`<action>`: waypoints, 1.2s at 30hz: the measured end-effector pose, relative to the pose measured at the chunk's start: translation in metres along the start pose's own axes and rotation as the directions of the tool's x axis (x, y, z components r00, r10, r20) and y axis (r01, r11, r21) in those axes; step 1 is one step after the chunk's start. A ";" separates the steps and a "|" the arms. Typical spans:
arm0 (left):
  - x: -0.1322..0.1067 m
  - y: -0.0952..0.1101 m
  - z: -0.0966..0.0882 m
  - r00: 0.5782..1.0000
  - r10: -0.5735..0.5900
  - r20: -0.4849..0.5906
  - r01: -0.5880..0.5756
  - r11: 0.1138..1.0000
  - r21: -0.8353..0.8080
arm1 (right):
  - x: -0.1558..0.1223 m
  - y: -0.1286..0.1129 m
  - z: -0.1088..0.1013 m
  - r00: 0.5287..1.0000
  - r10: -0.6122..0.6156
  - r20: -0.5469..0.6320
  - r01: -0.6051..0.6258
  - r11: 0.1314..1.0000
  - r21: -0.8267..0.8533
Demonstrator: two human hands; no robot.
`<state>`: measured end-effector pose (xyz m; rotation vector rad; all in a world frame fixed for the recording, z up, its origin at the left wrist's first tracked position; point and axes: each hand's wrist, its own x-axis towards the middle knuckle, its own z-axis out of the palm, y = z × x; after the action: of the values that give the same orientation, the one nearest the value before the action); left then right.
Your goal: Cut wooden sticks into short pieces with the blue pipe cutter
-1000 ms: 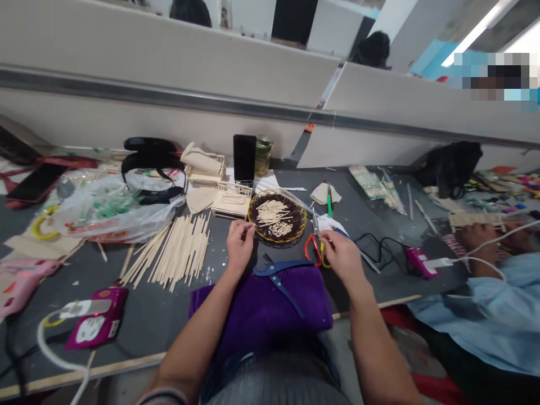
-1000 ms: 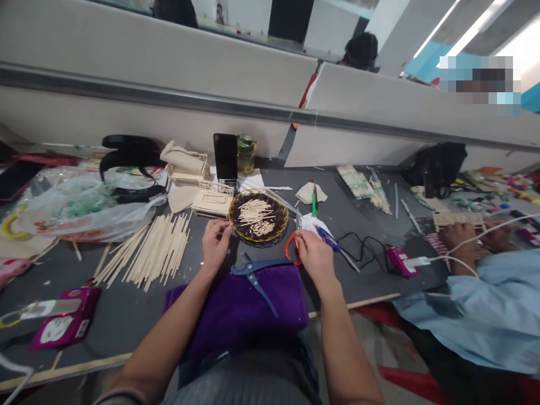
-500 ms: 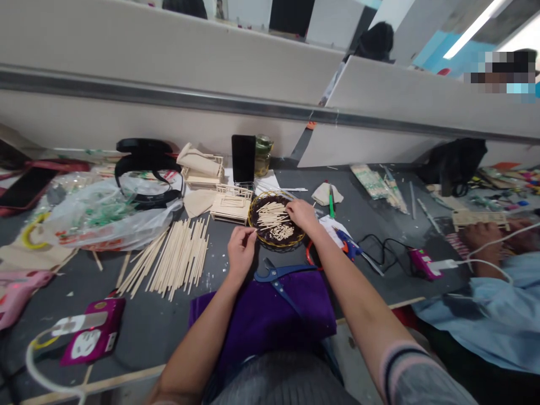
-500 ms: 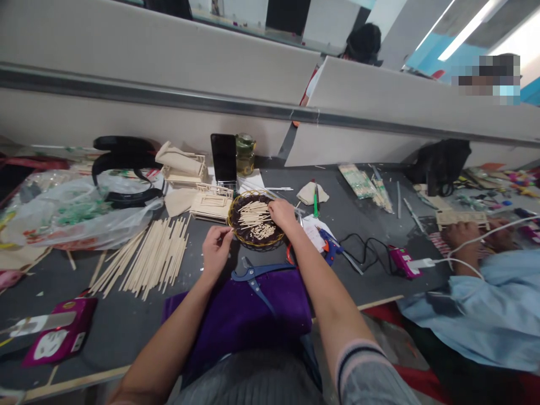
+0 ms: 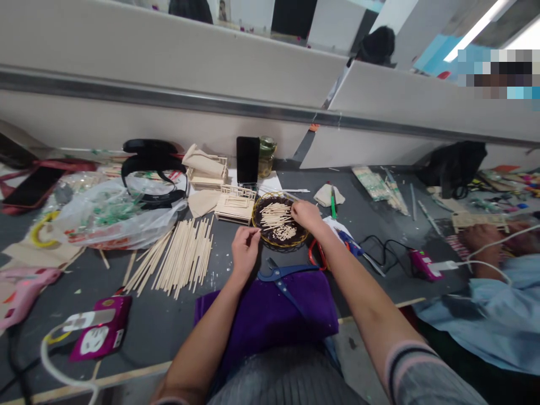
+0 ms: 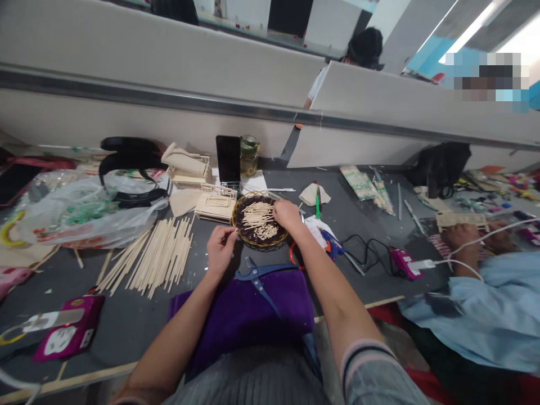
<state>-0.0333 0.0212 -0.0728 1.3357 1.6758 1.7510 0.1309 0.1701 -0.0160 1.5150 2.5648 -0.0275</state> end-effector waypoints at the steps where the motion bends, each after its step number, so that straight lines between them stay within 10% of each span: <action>1: 0.000 0.000 0.000 1.000 -0.005 0.000 0.005 1.000 0.000 | -0.005 0.004 -0.002 1.000 -0.015 0.004 0.015 1.000 0.011; 36: 0.002 -0.001 0.002 1.000 0.001 0.016 -0.002 1.000 0.024 | -0.022 0.001 0.019 0.983 -0.172 0.065 0.161 0.977 0.140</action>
<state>-0.0331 0.0241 -0.0734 1.3581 1.6930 1.7217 0.1449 0.1496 -0.0315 1.3072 2.6679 -0.2779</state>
